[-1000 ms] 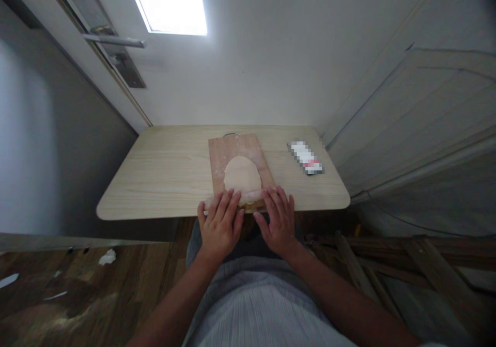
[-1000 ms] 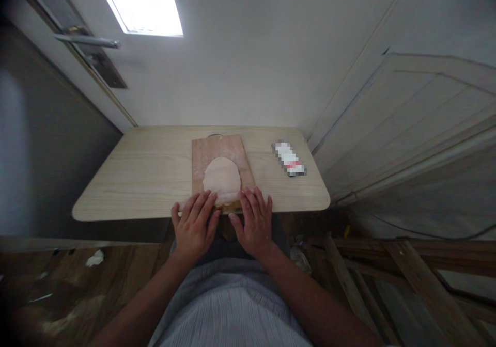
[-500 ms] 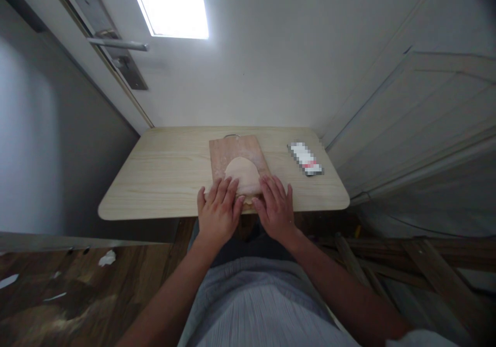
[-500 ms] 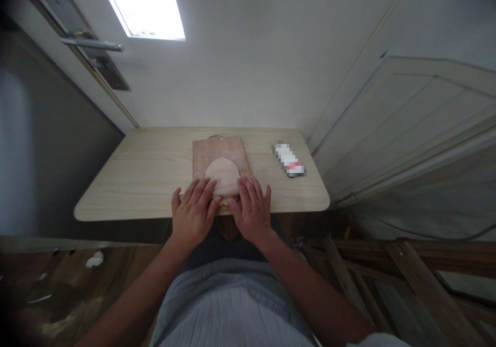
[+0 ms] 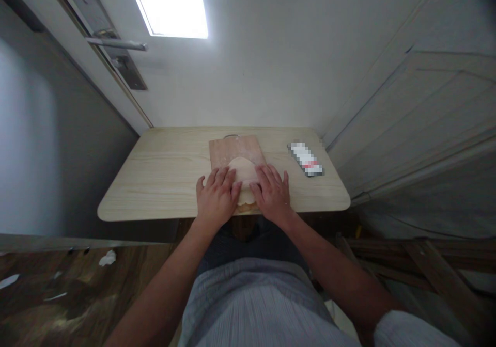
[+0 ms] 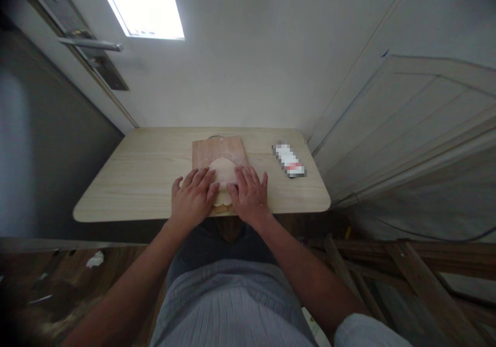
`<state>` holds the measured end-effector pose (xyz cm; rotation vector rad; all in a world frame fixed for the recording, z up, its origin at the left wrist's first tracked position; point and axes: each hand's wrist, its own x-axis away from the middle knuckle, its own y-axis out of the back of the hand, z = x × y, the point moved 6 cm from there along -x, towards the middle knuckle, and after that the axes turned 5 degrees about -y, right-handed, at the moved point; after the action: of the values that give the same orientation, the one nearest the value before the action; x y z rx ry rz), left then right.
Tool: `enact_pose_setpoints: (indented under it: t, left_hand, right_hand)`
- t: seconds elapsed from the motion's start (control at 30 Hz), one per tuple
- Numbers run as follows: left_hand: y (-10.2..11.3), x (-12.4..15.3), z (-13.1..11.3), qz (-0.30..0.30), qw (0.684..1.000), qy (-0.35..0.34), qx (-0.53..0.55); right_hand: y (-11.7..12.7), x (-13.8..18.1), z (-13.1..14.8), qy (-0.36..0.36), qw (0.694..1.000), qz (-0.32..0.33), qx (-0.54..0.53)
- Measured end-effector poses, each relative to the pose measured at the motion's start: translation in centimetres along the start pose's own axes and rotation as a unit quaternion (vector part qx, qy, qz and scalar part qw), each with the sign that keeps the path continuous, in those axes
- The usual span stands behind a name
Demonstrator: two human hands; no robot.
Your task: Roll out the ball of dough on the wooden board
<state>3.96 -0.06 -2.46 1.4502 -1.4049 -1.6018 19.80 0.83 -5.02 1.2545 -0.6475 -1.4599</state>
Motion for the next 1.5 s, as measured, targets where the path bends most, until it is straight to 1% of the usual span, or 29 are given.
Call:
enact_pose_setpoints:
  t: [0.2,0.37,0.6,0.87,1.17,1.33,1.5]
  left_hand:
    - [-0.4,-1.9,0.8,0.017,1.0,-0.003,-0.02]
    - [-1.1,-3.3,1.7,0.032,0.999,0.009,-0.023]
    - [-2.1,-5.1,3.0,0.081,0.996,0.022,0.0]
    - [-2.4,-6.5,3.5,0.131,0.991,0.003,-0.004]
    - [-2.7,-7.3,3.9,0.131,0.991,0.012,-0.005]
    - [-2.4,-6.9,3.6,0.114,0.993,0.013,-0.011]
    - [-2.1,-6.1,3.2,0.089,0.996,0.018,-0.01]
  right_hand:
    - [-0.6,-2.2,-0.1,-0.006,1.0,0.026,0.009]
    - [-1.0,-3.9,-0.2,-0.009,0.999,0.039,0.018]
    - [-1.4,-5.7,-0.1,-0.009,0.999,0.036,0.039]
    - [-2.0,-7.3,-0.2,-0.022,0.997,0.053,0.059]
    - [-2.6,-8.4,-0.3,-0.034,0.995,0.064,0.063]
    - [-2.5,-7.9,-0.3,-0.034,0.996,0.051,0.071]
    - [-2.0,-6.9,-0.2,-0.03,0.997,0.041,0.057]
